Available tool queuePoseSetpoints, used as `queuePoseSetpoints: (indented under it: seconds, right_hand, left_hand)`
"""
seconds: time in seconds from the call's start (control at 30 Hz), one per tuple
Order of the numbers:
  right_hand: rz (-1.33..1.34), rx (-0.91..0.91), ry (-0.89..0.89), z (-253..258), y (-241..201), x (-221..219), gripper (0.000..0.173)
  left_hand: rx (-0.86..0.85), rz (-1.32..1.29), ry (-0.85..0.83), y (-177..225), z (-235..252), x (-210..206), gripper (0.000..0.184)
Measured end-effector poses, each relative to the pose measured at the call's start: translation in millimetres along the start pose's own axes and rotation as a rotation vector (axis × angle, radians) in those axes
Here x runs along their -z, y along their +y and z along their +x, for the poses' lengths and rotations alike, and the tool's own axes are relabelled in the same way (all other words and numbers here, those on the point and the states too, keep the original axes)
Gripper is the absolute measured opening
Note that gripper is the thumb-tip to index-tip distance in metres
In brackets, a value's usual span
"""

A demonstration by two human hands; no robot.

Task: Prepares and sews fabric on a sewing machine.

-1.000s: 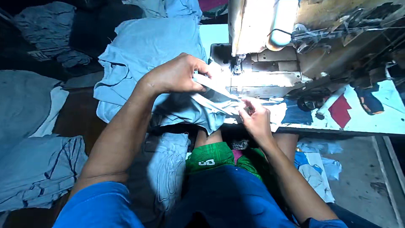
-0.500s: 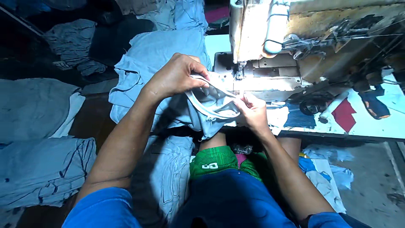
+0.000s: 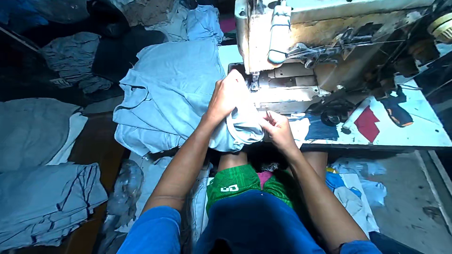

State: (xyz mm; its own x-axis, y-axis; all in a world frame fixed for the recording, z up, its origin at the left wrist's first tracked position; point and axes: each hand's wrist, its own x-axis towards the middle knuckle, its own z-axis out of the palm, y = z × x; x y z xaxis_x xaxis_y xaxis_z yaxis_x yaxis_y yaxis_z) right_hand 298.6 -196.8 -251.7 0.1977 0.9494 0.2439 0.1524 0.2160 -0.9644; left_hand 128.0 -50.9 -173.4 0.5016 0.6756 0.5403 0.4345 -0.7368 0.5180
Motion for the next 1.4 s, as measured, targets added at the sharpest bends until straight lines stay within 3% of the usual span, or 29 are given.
queuePoseSetpoints:
  seconds: [0.13, 0.3, 0.4, 0.57, 0.67, 0.8, 1.1, 1.23, 1.4]
  right_hand:
    - [0.081, -0.047, 0.035, -6.1, -2.6, -0.8, 0.003]
    - [0.178, -0.021, 0.066, -9.3, -4.7, -1.4, 0.038]
    - [0.194, 0.008, 0.102, -2.3, -3.8, -1.0, 0.033]
    - [0.316, -0.035, 0.184, 21.9, -3.9, -4.0, 0.021]
    - [0.328, -0.056, 0.201, 25.6, -5.2, -9.2, 0.017]
    - [0.351, -0.038, 0.216, 19.8, -8.7, -13.0, 0.018]
    - [0.274, -0.017, 0.181, 19.4, -12.1, -12.6, 0.012]
    - [0.260, -0.033, 0.168, 18.3, -13.2, -10.7, 0.013]
    - [0.296, -0.034, 0.174, 17.3, -13.8, -12.9, 0.014]
  left_hand:
    - [-0.067, 0.182, -0.034, -9.1, 7.3, -7.2, 0.017]
    - [0.016, 0.211, -0.041, -11.1, 17.2, -8.4, 0.015]
    - [0.042, 0.204, -0.041, -9.6, 30.5, -10.5, 0.016]
    - [0.208, 0.047, -0.077, -24.7, 68.4, -26.8, 0.046]
    - [0.163, -0.161, -0.056, -29.0, 74.7, -28.5, 0.035]
    - [0.039, -0.117, -0.070, -34.9, 76.7, -29.6, 0.024]
    - [-0.009, -0.054, -0.133, -42.7, 77.9, -29.5, 0.037]
    - [-0.003, -0.031, -0.094, -39.5, 75.4, -28.6, 0.028]
    - [-0.047, -0.043, -0.128, -42.8, 77.9, -26.6, 0.032]
